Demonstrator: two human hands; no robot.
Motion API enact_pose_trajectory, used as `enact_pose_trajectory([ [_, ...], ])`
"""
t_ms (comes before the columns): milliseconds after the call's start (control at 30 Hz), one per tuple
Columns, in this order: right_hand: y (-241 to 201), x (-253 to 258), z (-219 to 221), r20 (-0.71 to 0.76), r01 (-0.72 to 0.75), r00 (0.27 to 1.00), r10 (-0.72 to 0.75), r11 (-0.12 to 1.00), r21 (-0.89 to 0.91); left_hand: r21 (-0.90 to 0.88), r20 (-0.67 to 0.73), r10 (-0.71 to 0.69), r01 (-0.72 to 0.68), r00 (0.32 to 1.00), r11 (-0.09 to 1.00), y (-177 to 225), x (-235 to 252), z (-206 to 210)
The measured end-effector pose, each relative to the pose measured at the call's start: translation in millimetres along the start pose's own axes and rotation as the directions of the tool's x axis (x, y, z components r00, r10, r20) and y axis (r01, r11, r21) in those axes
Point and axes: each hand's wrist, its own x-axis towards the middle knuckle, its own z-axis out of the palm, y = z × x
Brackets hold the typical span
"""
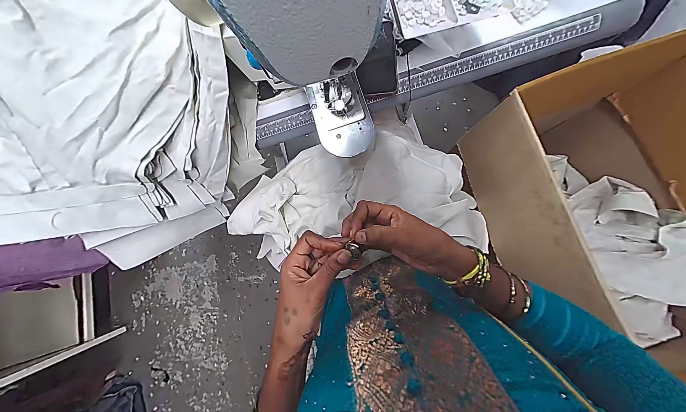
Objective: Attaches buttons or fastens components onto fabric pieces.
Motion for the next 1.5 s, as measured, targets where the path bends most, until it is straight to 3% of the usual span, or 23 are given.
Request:
enact_pose_trajectory([
  [733,1,0,-7,0.053,-0.038,0.998,0.036,0.999,0.033,0.029,-0.013,-0.019,0.019,1.000,0.999,0,1,-1],
  [900,2,-1,-9,0.053,-0.023,0.998,0.023,1.000,0.006,0.048,0.006,-0.003,0.003,1.000,0.999,0,0,-1],
  [1000,0,-1,-8,0.027,0.024,0.999,-0.021,0.993,-0.117,0.138,0.018,0.026,-0.028,1.000,0.990,3,0,0],
  [1067,-2,-2,-8,-0.023,0.121,0.991,-0.134,0.946,-0.301,0.350,0.017,0.127,-0.124,0.992,0.929,5,0,1],
  [1167,-11,-7,-10,-0.081,0.251,0.943,-0.323,0.850,-0.463,0.783,0.061,0.371,-0.275,0.927,0.559,0,4,-2],
  [1233,-19,-14,-13,-0.020,0.345,0.921,-0.388,0.840,-0.418,0.878,0.087,0.445,-0.280,0.891,0.389,-3,6,-4],
  [1300,-24,-21,-14,0.097,0.415,0.907,-0.410,0.831,-0.372,0.898,0.093,0.481,-0.282,0.872,0.338,-3,9,-6],
  [1500,-17,-35,-8,0.341,0.509,0.858,-0.384,0.722,-0.469,0.839,0.078,0.527,-0.341,0.846,0.424,0,11,-2],
])
